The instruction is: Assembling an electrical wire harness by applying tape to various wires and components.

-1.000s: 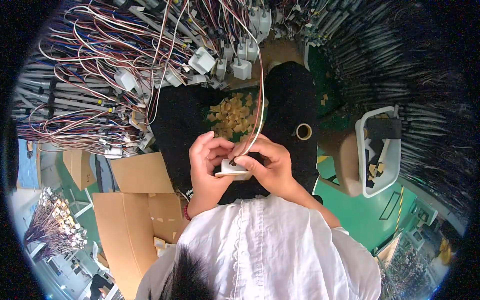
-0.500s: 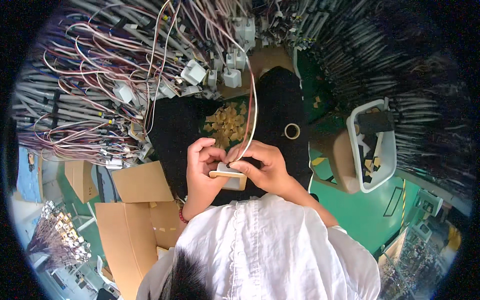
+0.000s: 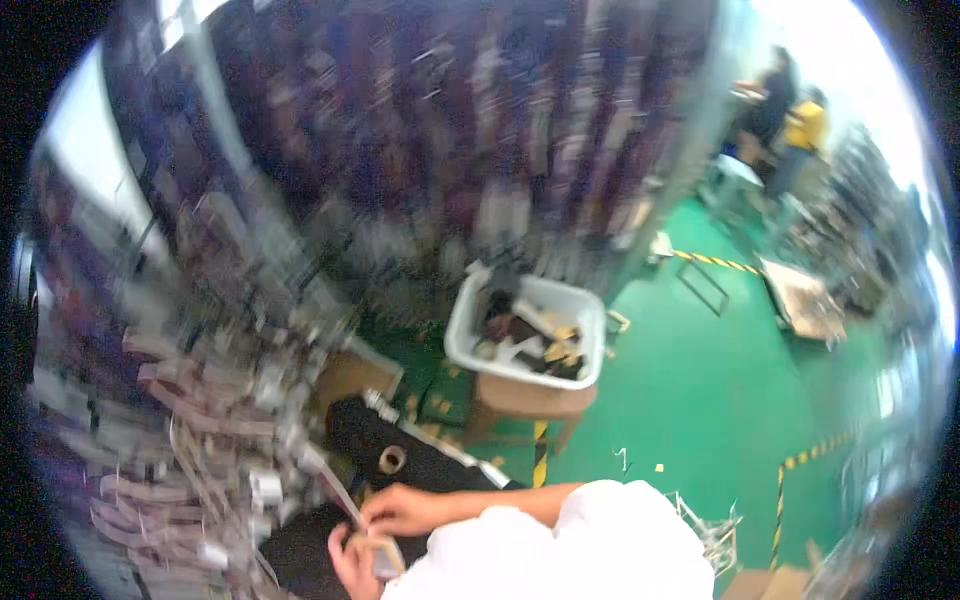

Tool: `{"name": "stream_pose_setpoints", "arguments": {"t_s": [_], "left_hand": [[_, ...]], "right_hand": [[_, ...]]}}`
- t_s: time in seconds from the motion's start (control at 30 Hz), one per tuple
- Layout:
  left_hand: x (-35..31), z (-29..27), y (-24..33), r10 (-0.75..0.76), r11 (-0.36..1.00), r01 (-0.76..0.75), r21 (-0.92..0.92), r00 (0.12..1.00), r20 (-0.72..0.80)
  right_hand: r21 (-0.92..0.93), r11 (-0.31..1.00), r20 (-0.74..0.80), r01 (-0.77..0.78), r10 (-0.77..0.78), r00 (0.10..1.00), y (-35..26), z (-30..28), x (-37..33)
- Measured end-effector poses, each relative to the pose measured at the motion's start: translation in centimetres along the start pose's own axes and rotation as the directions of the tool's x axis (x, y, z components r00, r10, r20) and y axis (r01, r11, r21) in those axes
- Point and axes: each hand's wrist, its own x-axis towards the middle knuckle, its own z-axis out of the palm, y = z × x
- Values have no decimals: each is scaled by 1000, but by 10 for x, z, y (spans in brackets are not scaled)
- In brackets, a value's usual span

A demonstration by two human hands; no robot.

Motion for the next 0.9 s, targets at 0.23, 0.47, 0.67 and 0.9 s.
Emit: {"name": "stream_pose_setpoints", "arguments": {"t_s": [0.23, 0.47, 0.67, 0.9], "left_hand": [[16, 23, -26, 295, 908, -241, 342, 948, -117], [32, 23, -44, 535, 756, -542, 368, 835, 130], [31, 27, -39, 623, 626, -610, 486, 766, 158], [38, 30, -33, 548, 675, -534, 510, 825, 138]], "right_hand": [[425, 898, -161, -113, 197, 967, 52, 11, -7], [698, 665, -67, -265, 430, 900, 34, 14, -23], [685, 613, 4, -395, 539, 842, 21, 7, -23], [729, 526, 28, -438, 617, 787, 41, 9, -29]]}}
